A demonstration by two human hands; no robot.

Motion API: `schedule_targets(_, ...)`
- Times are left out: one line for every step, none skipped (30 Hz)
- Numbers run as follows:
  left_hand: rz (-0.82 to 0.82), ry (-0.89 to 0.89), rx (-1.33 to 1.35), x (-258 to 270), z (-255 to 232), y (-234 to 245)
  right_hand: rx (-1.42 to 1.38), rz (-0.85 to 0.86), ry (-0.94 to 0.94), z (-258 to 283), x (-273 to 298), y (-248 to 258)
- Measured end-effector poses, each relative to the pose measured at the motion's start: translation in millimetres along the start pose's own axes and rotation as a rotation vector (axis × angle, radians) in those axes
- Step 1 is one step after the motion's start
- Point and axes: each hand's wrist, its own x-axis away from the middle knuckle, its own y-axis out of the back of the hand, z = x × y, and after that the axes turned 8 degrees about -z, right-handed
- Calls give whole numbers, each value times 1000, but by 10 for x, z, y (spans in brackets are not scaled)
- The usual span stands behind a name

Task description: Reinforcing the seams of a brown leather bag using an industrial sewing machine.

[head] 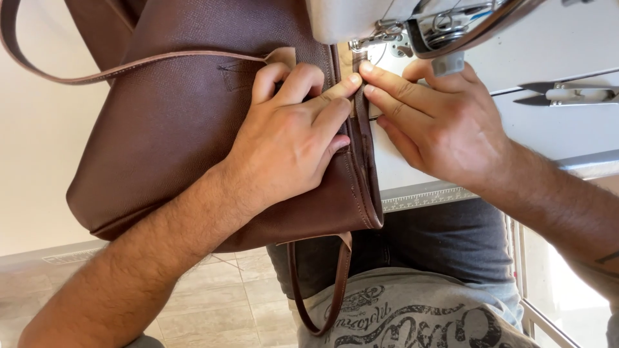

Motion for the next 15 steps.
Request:
schedule_targets(9,1,-4,-14,14,8,21,24,-14,-5,0,-6)
schedule_targets(7,-1,-2,-5,16,-5,24,25,-14,-8,14,-20)
schedule_targets(9,0,-4,7,12,-23,40,32,-11,-9,34,-34)
schedule_targets(14,1,-4,6,13,-39,54,40,-11,-18,51,-44)
schedule_targets(14,0,0,-4,18,-56,54,44,-14,-24,56,-34)
schedule_targets(14,0,-4,4,23,-53,59,47,-13,-18,42,-33)
schedule_targets(13,0,-8,18,30,-43,63,50,-11,-5,24,-31)
schedule_targets(16,11,-9,33,32,-29,53,53,-5,6,13,-34)
schedule_targets(25,19,-4,46,38,-19,34,65,-9,13,3,-40)
schedule_targets(29,16,7,34,60,-34,27,79,-19,6,2,-39)
schedule_targets(28,17,12,34,76,-47,28,84,-19,-7,-1,-46)
schedule_targets(35,21,10,44,83,-57,20,86,-20,-8,3,-58)
schedule_targets(43,24,8,54,93,-63,11,89,-20,-10,2,-69)
schedule_targets(46,29,11,43,112,-57,6,93,-20,-20,-25,-75)
schedule_targets(31,22,10,34,127,-51,-8,94,-21,-28,-50,-79)
